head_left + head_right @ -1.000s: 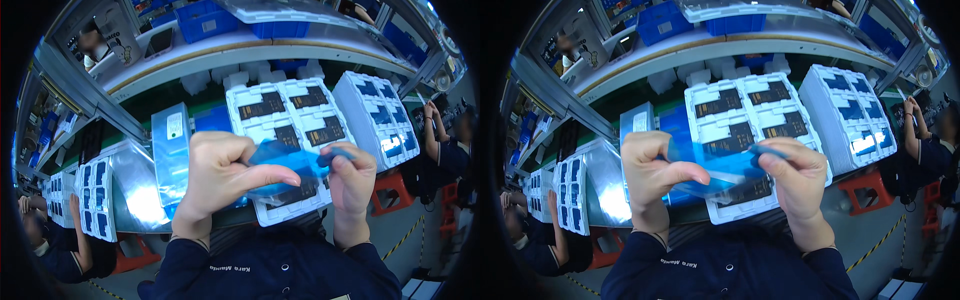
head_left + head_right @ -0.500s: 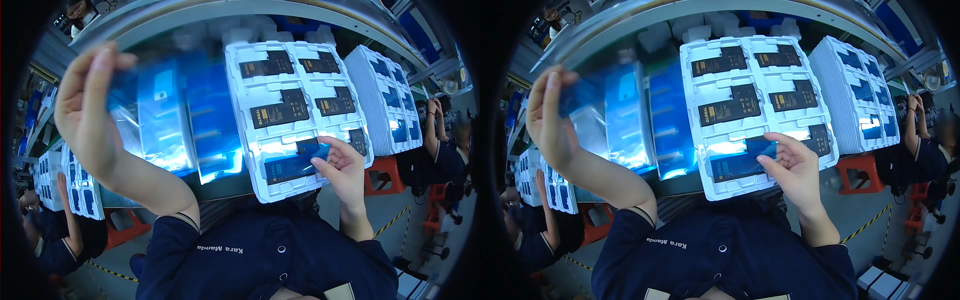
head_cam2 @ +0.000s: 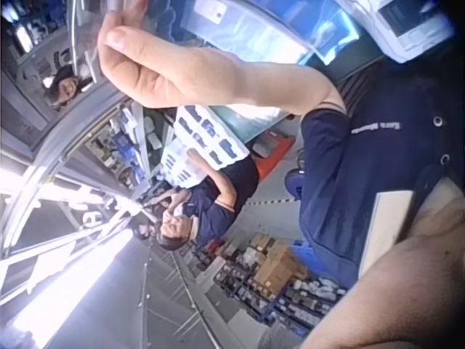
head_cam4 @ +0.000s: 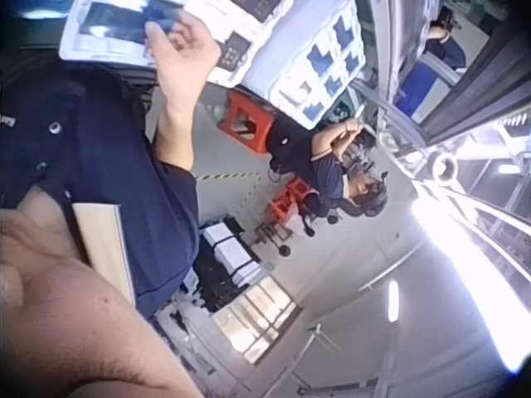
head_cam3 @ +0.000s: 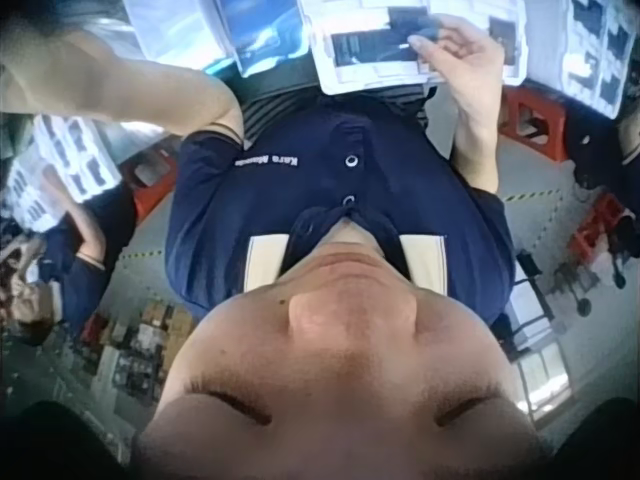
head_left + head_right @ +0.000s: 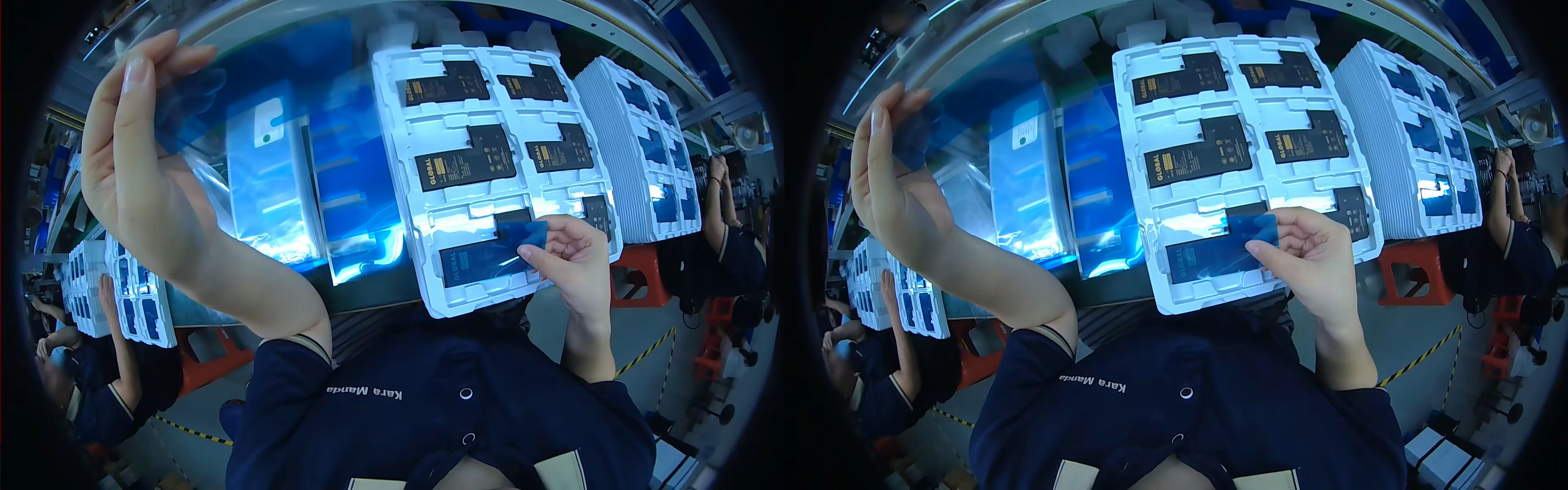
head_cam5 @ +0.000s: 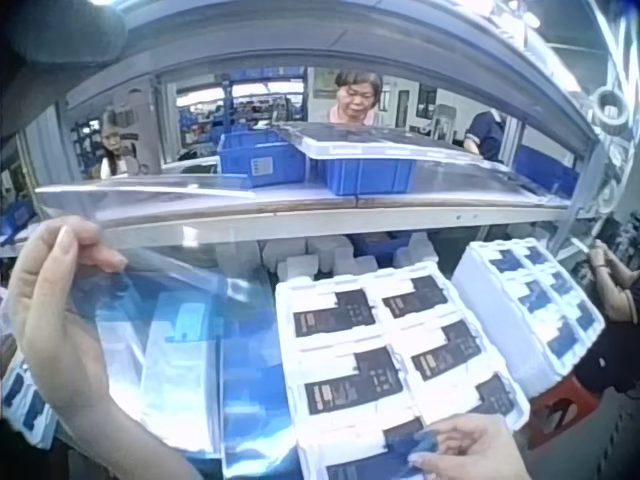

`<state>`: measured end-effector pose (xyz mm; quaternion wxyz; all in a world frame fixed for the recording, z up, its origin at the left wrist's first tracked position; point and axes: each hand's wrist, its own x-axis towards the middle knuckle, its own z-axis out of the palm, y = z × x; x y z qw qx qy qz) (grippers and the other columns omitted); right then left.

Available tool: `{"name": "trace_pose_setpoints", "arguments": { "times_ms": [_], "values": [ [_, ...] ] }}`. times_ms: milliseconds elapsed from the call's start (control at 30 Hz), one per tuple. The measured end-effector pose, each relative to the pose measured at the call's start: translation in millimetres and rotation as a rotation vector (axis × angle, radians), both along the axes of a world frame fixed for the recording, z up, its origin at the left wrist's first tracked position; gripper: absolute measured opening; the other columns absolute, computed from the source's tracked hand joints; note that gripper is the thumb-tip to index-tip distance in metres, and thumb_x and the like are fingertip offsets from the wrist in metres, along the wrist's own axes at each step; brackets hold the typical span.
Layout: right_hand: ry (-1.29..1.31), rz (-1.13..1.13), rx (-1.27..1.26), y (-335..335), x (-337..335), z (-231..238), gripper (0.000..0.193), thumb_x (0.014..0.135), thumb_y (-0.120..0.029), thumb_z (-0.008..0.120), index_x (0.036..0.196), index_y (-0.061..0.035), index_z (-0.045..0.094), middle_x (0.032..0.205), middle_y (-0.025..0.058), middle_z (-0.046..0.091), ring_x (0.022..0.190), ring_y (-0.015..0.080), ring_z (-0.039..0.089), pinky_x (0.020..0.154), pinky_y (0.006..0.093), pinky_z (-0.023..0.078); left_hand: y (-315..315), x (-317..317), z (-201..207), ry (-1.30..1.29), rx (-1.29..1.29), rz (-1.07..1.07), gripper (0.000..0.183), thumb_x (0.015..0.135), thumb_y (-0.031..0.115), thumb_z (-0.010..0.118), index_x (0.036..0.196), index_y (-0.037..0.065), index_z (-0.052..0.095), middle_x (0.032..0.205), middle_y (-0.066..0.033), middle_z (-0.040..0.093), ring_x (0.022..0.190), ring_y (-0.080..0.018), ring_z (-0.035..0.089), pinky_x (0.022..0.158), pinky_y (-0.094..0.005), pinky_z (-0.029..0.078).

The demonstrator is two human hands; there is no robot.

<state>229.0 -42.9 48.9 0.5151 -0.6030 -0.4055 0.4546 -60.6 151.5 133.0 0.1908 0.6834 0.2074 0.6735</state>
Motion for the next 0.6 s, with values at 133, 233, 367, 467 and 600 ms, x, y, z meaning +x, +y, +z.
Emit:
{"name": "trace_pose_setpoints", "arguments": {
  "times_ms": [133, 233, 367, 467, 600],
  "values": [
    [-0.006, -0.024, -0.003, -0.4, -0.9, -1.3, 0.024, 0.077, 0.006, 0.068, 0.099, 0.0075, 0.062, 0.077, 0.0066, 0.066, 0.06, 0.0031, 0.058, 0.054, 0.0146, 0.045, -0.7, 5.4, -2.5, 0.023, -0.037, -0.003, 0.026, 0.094, 0.011, 0.048, 0.104, -0.007, 0.064, 0.092, -0.0186, 0.068, 0.09, -0.0218, 0.065, 0.089, -0.0321, 0.045],
    [-0.01, -0.018, -0.001, 0.4, -1.4, -1.2, 0.023, 0.077, 0.007, 0.068, 0.099, 0.0073, 0.062, 0.076, 0.0061, 0.066, 0.06, 0.0029, 0.057, 0.054, 0.0145, 0.044, -1.0, 7.2, -3.6, 0.021, -0.042, -0.013, 0.026, 0.093, 0.01, 0.048, 0.104, -0.007, 0.064, 0.091, -0.0189, 0.068, 0.09, -0.0222, 0.065, 0.089, -0.0321, 0.046],
    [-0.02, -0.026, 0.002, 0.3, -2.0, -3.5, 0.023, 0.076, 0.007, 0.068, 0.098, 0.0071, 0.062, 0.076, 0.0056, 0.065, 0.06, 0.0026, 0.057, 0.054, 0.0142, 0.043, -2.8, 10.9, -1.4, 0.015, -0.031, 0.002, 0.024, 0.092, 0.009, 0.049, 0.101, -0.008, 0.064, 0.089, -0.0202, 0.068, 0.084, -0.022, 0.066, 0.085, -0.03, 0.048],
    [-0.03, -0.027, -0.004, 0.4, -2.8, -2.2, 0.023, 0.076, 0.006, 0.068, 0.099, 0.0071, 0.062, 0.076, 0.0052, 0.065, 0.061, 0.0024, 0.056, 0.054, 0.014, 0.042, -3.7, 12.4, -0.6, 0.024, -0.017, 0.013, 0.024, 0.091, 0.009, 0.05, 0.099, -0.008, 0.064, 0.087, -0.0206, 0.068, 0.082, -0.022, 0.066, 0.083, -0.0292, 0.049],
    [-0.03, -0.025, 0.002, -0.6, -2.3, -2.6, 0.024, 0.076, 0.006, 0.068, 0.1, 0.0072, 0.062, 0.076, 0.0048, 0.065, 0.061, 0.0022, 0.056, 0.054, 0.0137, 0.042, -5.9, 9.3, -1.0, 0.074, -0.032, 0.038, 0.026, 0.092, 0.01, 0.048, 0.103, -0.008, 0.064, 0.091, -0.0195, 0.068, 0.089, -0.0232, 0.066, 0.087, -0.0334, 0.048]
  ]
}}
